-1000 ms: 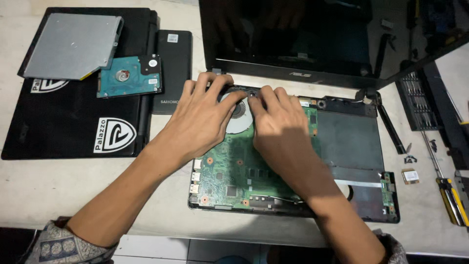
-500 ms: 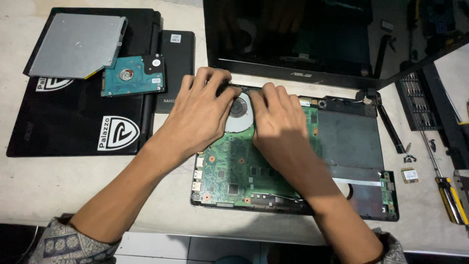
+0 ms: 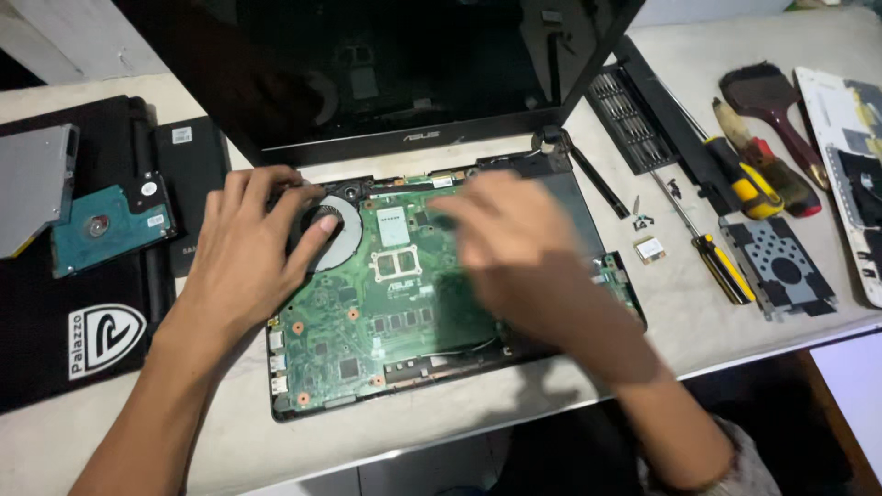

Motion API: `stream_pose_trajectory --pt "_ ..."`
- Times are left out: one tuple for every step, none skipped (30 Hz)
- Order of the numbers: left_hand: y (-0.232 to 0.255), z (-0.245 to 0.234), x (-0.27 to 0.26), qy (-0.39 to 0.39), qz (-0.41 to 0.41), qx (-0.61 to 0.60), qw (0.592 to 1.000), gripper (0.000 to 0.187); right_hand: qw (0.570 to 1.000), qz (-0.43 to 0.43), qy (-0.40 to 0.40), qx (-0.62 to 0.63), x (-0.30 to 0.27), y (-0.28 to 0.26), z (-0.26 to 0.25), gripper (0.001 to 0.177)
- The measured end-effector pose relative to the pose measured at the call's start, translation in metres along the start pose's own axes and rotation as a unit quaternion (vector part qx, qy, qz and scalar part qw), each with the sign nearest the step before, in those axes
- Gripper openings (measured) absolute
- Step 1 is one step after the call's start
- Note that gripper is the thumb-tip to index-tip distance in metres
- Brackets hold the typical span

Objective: The person works on a disassembled laptop, using a screwdriver to remove and install screws on the motherboard and cooling fan. They also handle a small circuit board and connect a white cable to the back of the laptop chassis.

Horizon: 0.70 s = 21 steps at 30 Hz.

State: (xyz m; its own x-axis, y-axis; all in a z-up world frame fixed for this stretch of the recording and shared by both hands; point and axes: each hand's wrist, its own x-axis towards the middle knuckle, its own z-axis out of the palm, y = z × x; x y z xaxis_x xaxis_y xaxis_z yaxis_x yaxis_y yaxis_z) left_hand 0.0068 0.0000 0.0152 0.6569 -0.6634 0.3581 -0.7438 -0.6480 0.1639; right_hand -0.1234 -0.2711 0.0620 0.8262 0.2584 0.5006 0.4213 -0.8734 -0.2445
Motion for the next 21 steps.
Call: stream_pose_trajectory --pt "0.001 0.000 0.000 0.000 -0.001 0.002 1.000 0.047 1.000 -0.001 0.001 0.002 -0.017 0.009 -0.014 0.032" --pt "0.000 -0.002 0.000 0.011 0.010 -0.001 1.000 0.045 0.999 0.011 0.044 0.023 -0.033 0.020 -0.028 0.028" --pt "0.000 -0.004 0.000 0.023 0.022 -0.004 0.999 0.043 0.995 0.023 0.086 0.044 -0.048 0.030 -0.042 0.024" --pt "0.000 -0.004 0.000 0.024 0.019 0.001 1.000 0.043 0.995 0.019 0.088 0.048 -0.072 0.039 -0.040 0.024" --pt "-0.001 -0.005 -0.001 0.065 0.036 -0.015 0.997 0.033 0.978 0.115 0.168 0.041 -0.096 0.049 -0.038 0.019" --pt "-0.001 -0.006 0.002 0.110 0.055 -0.030 0.992 0.022 0.946 0.209 0.245 0.032 -0.118 0.061 -0.037 0.017" --pt "-0.004 -0.007 0.002 0.113 0.054 -0.024 0.992 0.022 0.946 0.204 0.249 0.036 -0.128 0.058 -0.029 0.017" --pt "-0.005 -0.007 0.002 0.147 0.071 -0.036 0.986 0.016 0.926 0.198 0.322 0.016 -0.140 0.055 -0.021 0.017" --pt "-0.006 -0.005 0.000 0.181 0.089 -0.048 0.978 0.009 0.899 0.192 0.392 -0.003 -0.153 0.052 -0.013 0.020" --pt "-0.005 -0.004 -0.001 0.176 0.086 -0.048 0.979 0.009 0.900 0.196 0.389 0.000 -0.156 0.045 -0.011 0.020" --pt "-0.003 -0.003 -0.003 0.181 0.087 -0.040 0.979 0.009 0.896 0.184 0.405 -0.010 -0.160 0.038 -0.010 0.021" --pt "-0.004 -0.005 -0.001 0.189 0.093 -0.028 0.977 0.011 0.888 0.170 0.426 -0.020 -0.160 0.032 -0.007 0.023" --pt "-0.003 -0.005 -0.002 0.186 0.095 -0.024 0.978 0.011 0.887 0.172 0.429 -0.017 -0.164 0.035 -0.007 0.023" --pt "-0.002 -0.004 -0.001 0.183 0.105 -0.025 0.977 0.012 0.892 0.177 0.416 -0.017 -0.170 0.037 -0.007 0.023" --pt "-0.001 -0.004 0.000 0.179 0.116 -0.026 0.977 0.013 0.896 0.182 0.404 -0.017 -0.174 0.039 -0.008 0.023" --pt "0.000 -0.003 0.003 0.180 0.119 -0.026 0.976 0.013 0.896 0.182 0.406 -0.018 -0.174 0.040 -0.009 0.023" --pt "0.000 -0.002 0.006 0.183 0.128 -0.017 0.975 0.010 0.887 0.180 0.426 -0.001 -0.173 0.041 -0.011 0.020" --pt "0.000 -0.003 0.003 0.184 0.132 -0.007 0.974 0.008 0.879 0.178 0.442 0.020 -0.173 0.040 -0.011 0.018" --pt "0.002 -0.003 0.003 0.183 0.130 -0.006 0.974 0.008 0.879 0.178 0.441 0.022 -0.177 0.040 -0.009 0.018" --pt "0.003 -0.004 0.005 0.194 0.137 0.007 0.971 0.006 0.867 0.196 0.455 0.052 -0.178 0.043 -0.008 0.016" --pt "0.003 -0.006 0.009 0.205 0.143 0.020 0.968 0.005 0.854 0.214 0.468 0.082 -0.178 0.045 -0.006 0.015"
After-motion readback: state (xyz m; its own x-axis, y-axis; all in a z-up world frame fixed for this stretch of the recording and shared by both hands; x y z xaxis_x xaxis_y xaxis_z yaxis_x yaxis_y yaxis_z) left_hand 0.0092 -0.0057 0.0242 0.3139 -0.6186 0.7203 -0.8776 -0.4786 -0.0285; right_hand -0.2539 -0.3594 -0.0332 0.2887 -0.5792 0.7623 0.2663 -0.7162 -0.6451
